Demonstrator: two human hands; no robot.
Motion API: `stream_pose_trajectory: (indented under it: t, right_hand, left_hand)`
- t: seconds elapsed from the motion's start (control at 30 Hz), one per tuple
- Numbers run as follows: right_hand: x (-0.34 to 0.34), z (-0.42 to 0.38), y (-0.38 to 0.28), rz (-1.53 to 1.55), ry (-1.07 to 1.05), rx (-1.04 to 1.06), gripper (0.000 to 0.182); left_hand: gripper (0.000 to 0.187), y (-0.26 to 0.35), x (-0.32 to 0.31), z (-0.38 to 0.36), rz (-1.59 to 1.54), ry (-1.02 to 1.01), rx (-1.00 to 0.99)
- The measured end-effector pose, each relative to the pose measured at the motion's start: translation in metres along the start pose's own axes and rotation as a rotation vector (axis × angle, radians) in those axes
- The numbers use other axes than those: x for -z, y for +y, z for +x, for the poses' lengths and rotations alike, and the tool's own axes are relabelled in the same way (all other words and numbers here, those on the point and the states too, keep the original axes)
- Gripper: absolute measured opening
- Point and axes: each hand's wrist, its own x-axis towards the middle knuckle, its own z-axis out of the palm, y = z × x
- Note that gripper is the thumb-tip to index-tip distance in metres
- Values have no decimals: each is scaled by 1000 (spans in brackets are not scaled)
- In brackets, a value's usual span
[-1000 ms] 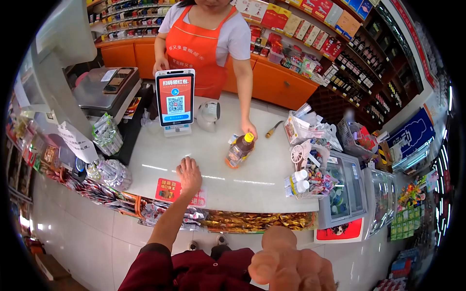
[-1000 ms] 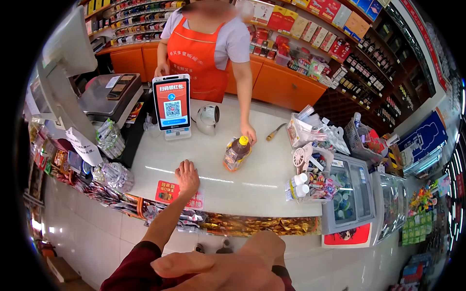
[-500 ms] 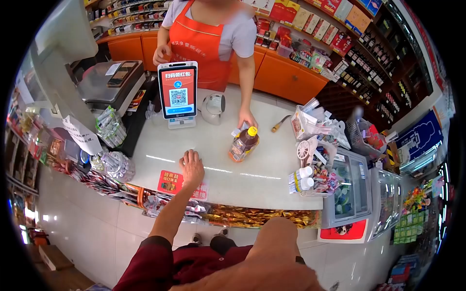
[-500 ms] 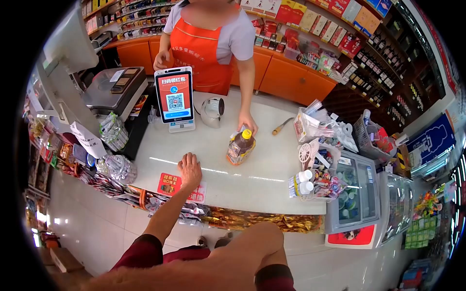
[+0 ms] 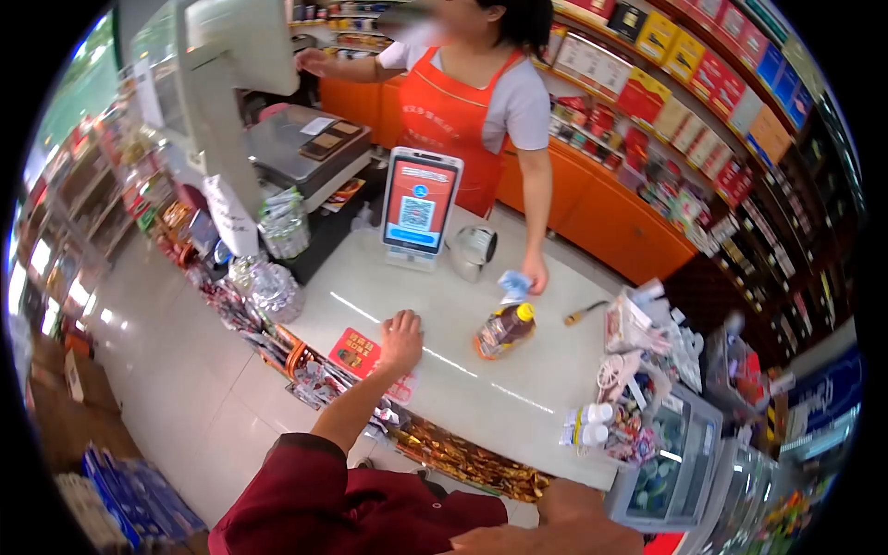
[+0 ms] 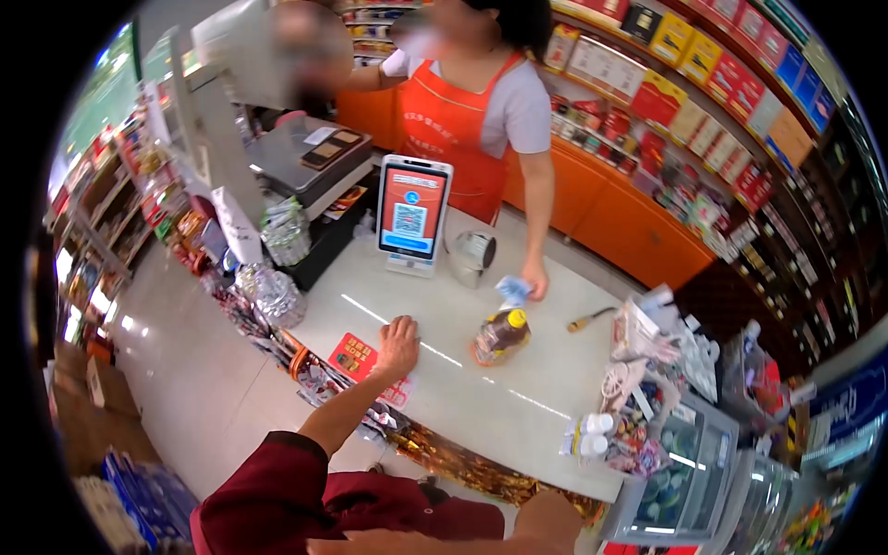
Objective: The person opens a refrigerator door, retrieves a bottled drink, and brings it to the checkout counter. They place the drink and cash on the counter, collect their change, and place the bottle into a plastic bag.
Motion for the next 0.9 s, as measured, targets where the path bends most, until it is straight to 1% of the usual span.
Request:
stream_pose_trajectory:
  t: [0.03,0.07,0.17,0.33,0.43,0.5,0.53,0.6,0.67,0.73,0.77,0.8,0.83,0.87,0.9]
  right_hand:
    - [5,0,-4,4,-5,-13,17]
    - [7,2,-5,4,-2,-31,17]
    - [19,9,-7,11,-3,-55,17]
    - [27,14,-4,30,5,-96,17]
    - [23,13,-5,36,21,-100,17]
    - [20,13,-6,16,32,-100,17]
    - [17,16,-3,-23,44,-85,17]
    - [12,19,-2,-42,53,-83,17]
    - [6,15,-3,-68,65,-81,18]
    - [4,15,-3,-140,112,-83,18]
    - [6,15,-3,-229,182,-101,18]
    - [8,14,-4,-325,311,-121,18]
    - [32,22,-16,-593,65,-227,21]
    - [53,22,-16,-738,-69,-239,20]
    - [80,16,0,-831,-130,-252,19]
  left_hand:
    - [37,0,0,-1,-6,23,-8]
    - [37,6,5,-9,-11,-9,3]
    - [36,6,15,-1,-93,54,-27]
    - [35,6,14,-2,-96,62,-21]
    - [35,5,13,0,-75,52,-29]
    - [36,-9,14,1,-23,37,-4]
    - [36,4,6,2,-19,8,-15]
    - [37,8,6,-6,-46,24,-16]
    - [37,1,6,0,-8,48,-49]
    - [37,2,7,4,-30,67,-61]
    - [37,4,6,3,-29,46,-50]
    - [37,2,8,0,-21,24,-33]
    - [38,0,7,0,-30,9,-25]
    - [38,-3,7,3,-43,12,-33]
    - [38,-5,5,2,25,-4,-35]
